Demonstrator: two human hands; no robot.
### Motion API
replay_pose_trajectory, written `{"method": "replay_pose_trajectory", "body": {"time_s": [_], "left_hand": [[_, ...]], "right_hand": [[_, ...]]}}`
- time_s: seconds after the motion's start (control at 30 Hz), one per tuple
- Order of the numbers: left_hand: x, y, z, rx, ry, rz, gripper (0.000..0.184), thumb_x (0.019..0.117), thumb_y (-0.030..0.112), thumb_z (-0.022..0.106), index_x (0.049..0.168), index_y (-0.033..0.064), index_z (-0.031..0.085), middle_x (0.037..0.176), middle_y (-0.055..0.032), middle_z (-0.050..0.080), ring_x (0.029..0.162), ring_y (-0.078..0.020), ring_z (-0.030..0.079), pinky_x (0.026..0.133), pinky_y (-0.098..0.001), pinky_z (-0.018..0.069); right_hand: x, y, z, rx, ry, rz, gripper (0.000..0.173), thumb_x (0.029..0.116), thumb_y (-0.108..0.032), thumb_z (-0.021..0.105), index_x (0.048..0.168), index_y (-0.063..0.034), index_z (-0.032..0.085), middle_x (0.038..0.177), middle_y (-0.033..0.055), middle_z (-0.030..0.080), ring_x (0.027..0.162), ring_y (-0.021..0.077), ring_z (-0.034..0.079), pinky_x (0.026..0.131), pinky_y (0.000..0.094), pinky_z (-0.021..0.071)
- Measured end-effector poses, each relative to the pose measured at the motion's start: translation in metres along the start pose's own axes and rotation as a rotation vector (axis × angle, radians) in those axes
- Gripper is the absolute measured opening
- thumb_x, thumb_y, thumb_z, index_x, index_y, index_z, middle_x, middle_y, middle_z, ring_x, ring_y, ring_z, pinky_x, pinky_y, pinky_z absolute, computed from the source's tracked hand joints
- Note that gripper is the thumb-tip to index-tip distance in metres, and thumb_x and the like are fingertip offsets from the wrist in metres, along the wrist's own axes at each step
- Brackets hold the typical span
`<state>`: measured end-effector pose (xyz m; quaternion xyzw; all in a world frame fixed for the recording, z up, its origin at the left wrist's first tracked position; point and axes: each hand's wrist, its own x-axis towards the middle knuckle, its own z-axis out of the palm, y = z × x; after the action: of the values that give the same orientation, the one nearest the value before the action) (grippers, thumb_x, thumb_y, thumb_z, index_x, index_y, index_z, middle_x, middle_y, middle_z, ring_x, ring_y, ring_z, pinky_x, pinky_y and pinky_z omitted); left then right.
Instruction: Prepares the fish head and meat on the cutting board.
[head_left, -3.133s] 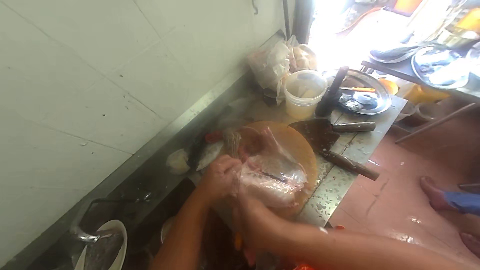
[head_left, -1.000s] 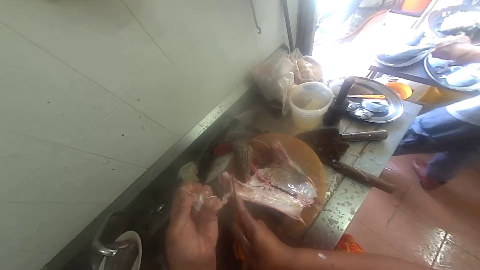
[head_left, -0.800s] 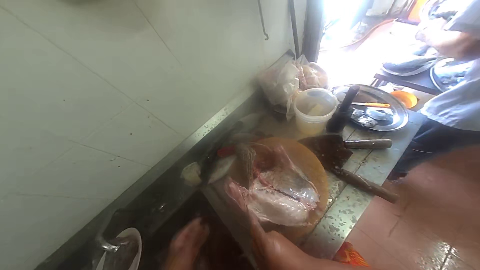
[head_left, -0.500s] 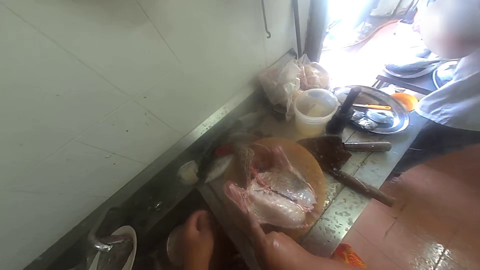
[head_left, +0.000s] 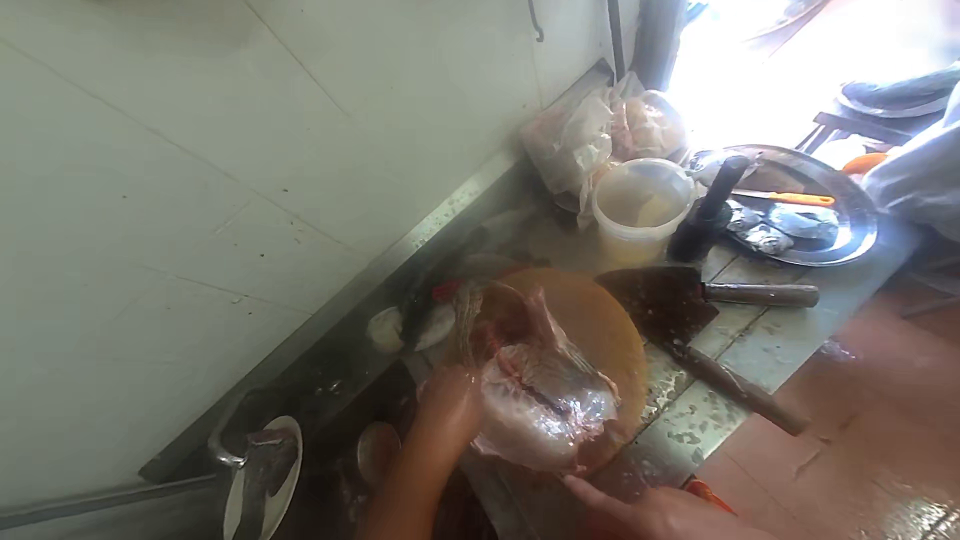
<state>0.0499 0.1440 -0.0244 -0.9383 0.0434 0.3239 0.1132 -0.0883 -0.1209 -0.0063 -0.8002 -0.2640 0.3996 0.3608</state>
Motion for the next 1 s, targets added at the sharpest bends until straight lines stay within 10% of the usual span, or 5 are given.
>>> {"method": "replay_pose_trajectory", "body": {"time_s": [0.27,0.43,0.57,1.0], "left_hand": [[0.003,-0.026,-0.019,-0.318,-0.07,-0.031,0.029,0.1051,0.031,0.055,0.106,0.0084,0.072,0.1,-0.0121,0.071,0.098,-0.0281,0.069,0.091,-0.0536,0.0545],[0.003,-0.021,-0.02,-0.417,0.072,-0.046,0.022,0.1035,0.026,0.059,0.098,0.0118,0.074,0.099,-0.0072,0.071,0.094,-0.0237,0.068,0.088,-0.0521,0.056],[0.001,-0.013,-0.022,-0.382,0.144,-0.034,0.02,0.1035,0.024,0.06,0.103,0.0104,0.075,0.106,-0.0074,0.071,0.099,-0.0234,0.069,0.091,-0.051,0.0562],[0.002,-0.002,-0.014,-0.306,0.228,-0.072,0.022,0.1041,0.03,0.057,0.103,0.0169,0.075,0.107,-0.0043,0.069,0.099,-0.0263,0.068,0.083,-0.0586,0.0565]], "right_hand": [[0.01,0.079,-0.02,0.324,0.296,-0.17,0.047,0.1099,-0.028,0.045,0.157,-0.024,0.043,0.087,0.0064,0.069,0.069,0.0198,0.068,0.067,0.0443,0.061],[0.045,0.065,-0.039,0.045,0.359,-0.144,0.047,0.1041,-0.023,0.052,0.151,-0.0268,0.052,0.104,0.0125,0.07,0.092,0.0302,0.07,0.082,0.0527,0.0585],[0.084,0.044,-0.027,-0.188,0.48,-0.229,0.051,0.0988,-0.013,0.056,0.149,-0.0226,0.054,0.096,0.0167,0.067,0.081,0.0329,0.071,0.068,0.0497,0.0602],[0.126,0.017,-0.046,-0.21,0.138,-0.038,0.06,0.1051,-0.009,0.048,0.162,-0.025,0.033,0.12,0.025,0.061,0.1,0.0421,0.068,0.082,0.0574,0.0583]]}}
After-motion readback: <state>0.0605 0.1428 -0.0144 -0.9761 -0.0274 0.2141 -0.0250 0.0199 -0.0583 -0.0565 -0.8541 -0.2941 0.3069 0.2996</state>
